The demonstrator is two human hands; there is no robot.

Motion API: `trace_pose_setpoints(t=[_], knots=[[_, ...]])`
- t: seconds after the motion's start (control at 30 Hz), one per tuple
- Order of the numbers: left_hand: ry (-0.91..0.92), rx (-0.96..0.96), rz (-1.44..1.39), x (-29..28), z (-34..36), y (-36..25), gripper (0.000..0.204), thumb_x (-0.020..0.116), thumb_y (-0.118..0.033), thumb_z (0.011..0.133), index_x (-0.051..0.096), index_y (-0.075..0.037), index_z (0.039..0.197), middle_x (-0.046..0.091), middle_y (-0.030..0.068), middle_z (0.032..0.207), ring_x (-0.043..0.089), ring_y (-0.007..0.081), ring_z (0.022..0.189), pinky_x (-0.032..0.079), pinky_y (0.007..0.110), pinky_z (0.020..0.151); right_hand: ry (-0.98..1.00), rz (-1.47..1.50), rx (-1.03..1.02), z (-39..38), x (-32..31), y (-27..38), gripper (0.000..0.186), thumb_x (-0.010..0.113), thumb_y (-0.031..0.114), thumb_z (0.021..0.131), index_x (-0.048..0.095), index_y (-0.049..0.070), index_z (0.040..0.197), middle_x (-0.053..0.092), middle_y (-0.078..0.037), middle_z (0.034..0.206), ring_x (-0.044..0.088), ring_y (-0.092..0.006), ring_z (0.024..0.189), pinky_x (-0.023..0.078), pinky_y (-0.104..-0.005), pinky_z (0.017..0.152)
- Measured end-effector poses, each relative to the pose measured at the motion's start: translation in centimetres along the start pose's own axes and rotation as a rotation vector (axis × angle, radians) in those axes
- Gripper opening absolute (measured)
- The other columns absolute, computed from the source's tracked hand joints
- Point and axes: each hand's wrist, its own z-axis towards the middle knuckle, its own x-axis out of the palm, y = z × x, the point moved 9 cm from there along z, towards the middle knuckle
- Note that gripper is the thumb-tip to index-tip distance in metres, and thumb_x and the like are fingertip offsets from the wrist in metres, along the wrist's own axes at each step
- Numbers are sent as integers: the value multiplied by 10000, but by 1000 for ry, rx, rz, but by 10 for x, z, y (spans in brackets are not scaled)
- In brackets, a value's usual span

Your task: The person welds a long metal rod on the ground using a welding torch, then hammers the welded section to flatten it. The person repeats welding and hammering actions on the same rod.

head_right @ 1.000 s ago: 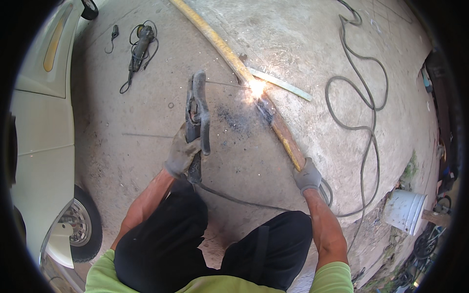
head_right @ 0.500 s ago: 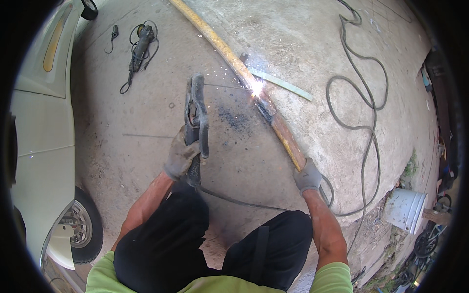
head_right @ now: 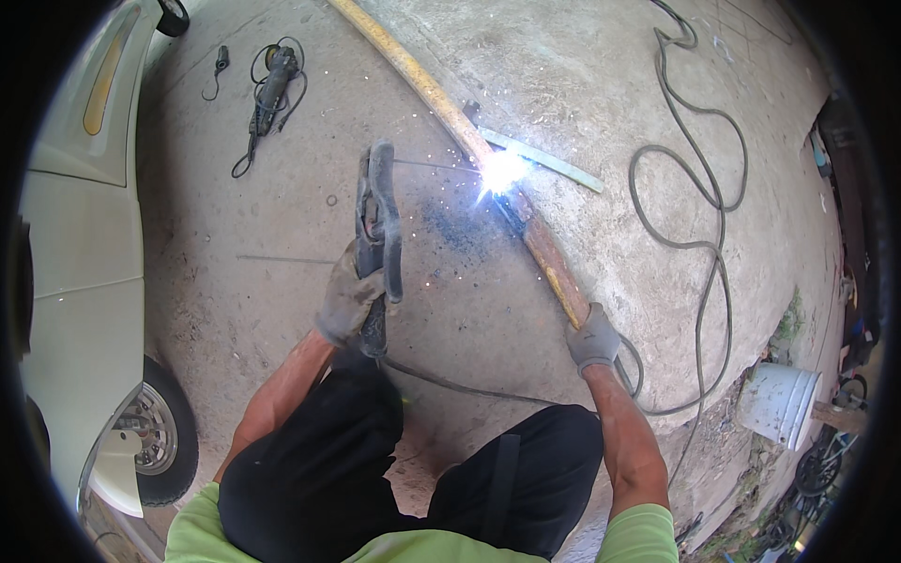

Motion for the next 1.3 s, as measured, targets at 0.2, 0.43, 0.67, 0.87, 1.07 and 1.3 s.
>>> trace_pose_setpoints(t=[0.2,0.43,0.67,0.87,1.07,1.3], knots=[[-28,-38,66,-5,1,6,426,694,-110,974,526,44,1333,693,85,882,664,146,632,561,303,585,1,13,-10,-1,-1,4,495,815,375,861,647,79,1220,764,-259,1072,748,-478,997,594,-556,866],[-6,-76,44,-1,-3,2,406,697,-118,988,543,32,1333,688,65,880,657,131,652,540,300,578,32,33,16,-2,-6,9,495,819,385,861,647,72,1204,760,-268,1066,748,-480,985,593,-558,856],[-42,39,115,-5,-1,-1,472,746,-104,996,527,7,1399,691,68,944,659,131,688,557,313,610,-40,-13,-36,-1,3,2,470,766,328,876,617,52,1226,755,-248,1044,750,-463,958,591,-563,833],[-15,-41,111,-16,6,26,527,768,-83,962,525,37,1415,686,60,1073,657,128,886,589,316,773,-41,26,-57,-5,5,5,413,740,287,882,607,54,1197,746,-258,1040,740,-484,951,581,-584,838],[-40,-5,176,-12,2,15,572,770,-77,957,512,34,1455,680,60,1103,656,134,939,591,323,818,-62,25,-99,-9,-1,4,450,749,286,874,595,50,1225,749,-265,1065,741,-484,966,586,-582,840],[33,-58,0,3,3,11,548,708,-33,975,476,34,1467,671,50,945,657,122,679,573,306,613,-21,4,-57,-8,1,-1,472,763,296,871,598,50,1238,746,-268,1088,742,-478,980,591,-570,846]])
